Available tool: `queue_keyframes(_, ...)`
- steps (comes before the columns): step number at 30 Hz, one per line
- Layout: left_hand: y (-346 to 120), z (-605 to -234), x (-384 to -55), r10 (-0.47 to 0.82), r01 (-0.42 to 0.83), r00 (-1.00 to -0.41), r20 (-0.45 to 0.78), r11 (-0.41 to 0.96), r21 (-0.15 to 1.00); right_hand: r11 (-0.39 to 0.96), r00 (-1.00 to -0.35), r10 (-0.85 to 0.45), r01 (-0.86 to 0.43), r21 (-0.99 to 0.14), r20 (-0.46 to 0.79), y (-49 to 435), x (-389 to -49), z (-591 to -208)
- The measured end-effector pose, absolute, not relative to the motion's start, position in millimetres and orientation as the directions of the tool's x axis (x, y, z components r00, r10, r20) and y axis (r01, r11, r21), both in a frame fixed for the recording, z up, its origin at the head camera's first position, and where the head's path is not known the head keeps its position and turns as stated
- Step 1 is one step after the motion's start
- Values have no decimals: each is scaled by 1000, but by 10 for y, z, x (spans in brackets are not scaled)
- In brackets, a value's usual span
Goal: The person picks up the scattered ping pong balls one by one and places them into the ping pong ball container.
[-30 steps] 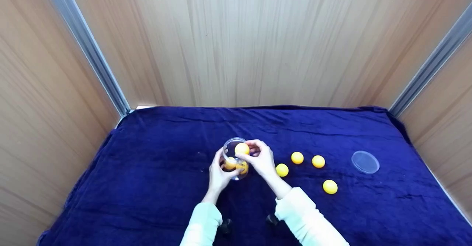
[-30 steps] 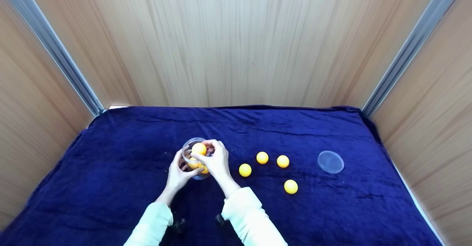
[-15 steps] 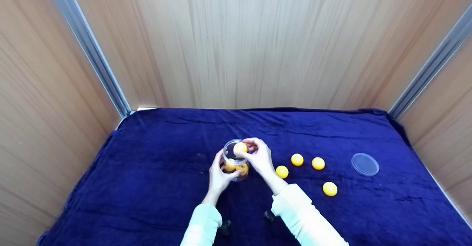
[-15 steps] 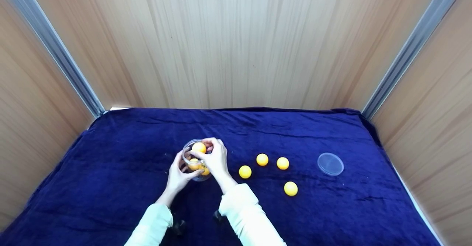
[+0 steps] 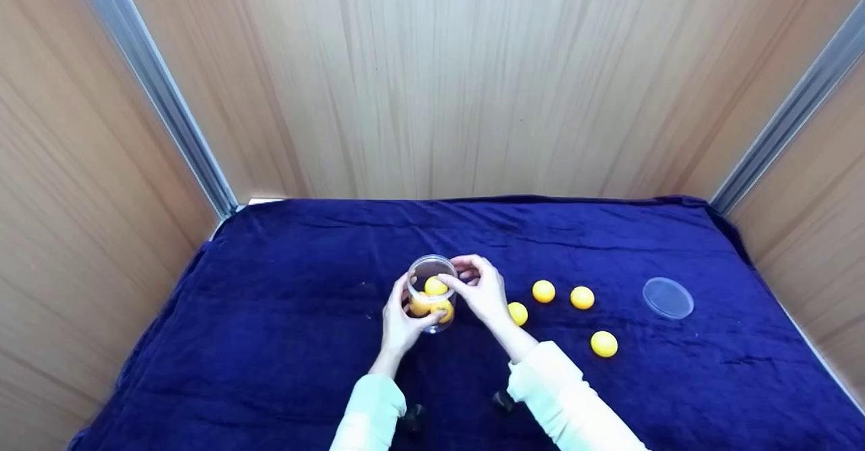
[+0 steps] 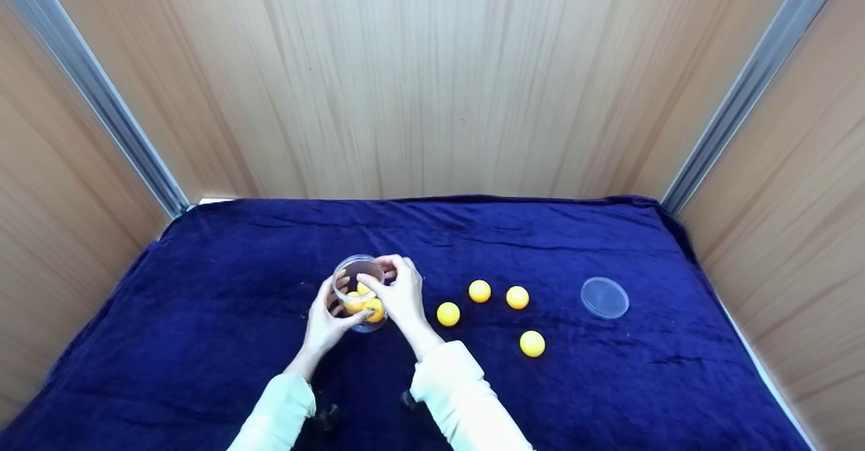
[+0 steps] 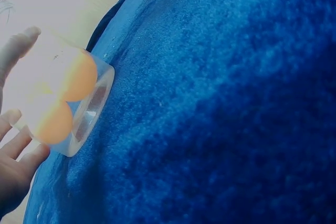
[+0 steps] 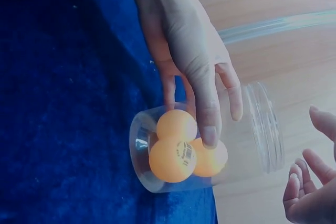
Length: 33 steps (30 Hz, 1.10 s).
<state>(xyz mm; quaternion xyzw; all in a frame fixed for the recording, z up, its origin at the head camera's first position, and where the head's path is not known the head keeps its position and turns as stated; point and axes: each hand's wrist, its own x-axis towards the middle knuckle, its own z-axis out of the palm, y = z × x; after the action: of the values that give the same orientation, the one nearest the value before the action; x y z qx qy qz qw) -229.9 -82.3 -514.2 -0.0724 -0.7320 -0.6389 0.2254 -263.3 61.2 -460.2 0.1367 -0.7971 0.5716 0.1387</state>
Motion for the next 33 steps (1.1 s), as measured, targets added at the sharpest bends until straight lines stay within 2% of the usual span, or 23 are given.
queue_keyframes(9,-834,-5113,-2270,-181,392,-885,428,207,897,293,-928,-49,-368,-883,370,785,-2504,-4529)
queue_keyframes(15,-840,-5101,-2237,-180,391,-882,436,237,889,294,-931,-60,-361,-885,359,895,-2247,-4286)
queue_keyframes(22,-929,-5399,-2389,-188,379,-875,445,306,874,327,-940,-50,-334,-884,336,1136,-2134,-4300)
queue_keyframes(29,-925,-5308,-2377,-204,364,-882,425,279,889,349,-955,-53,-292,-890,292,1402,-2056,-4380)
queue_keyframes(33,-898,-5122,-2314,-202,389,-874,443,256,885,343,-961,-47,-273,-899,274,1538,-1997,-4427)
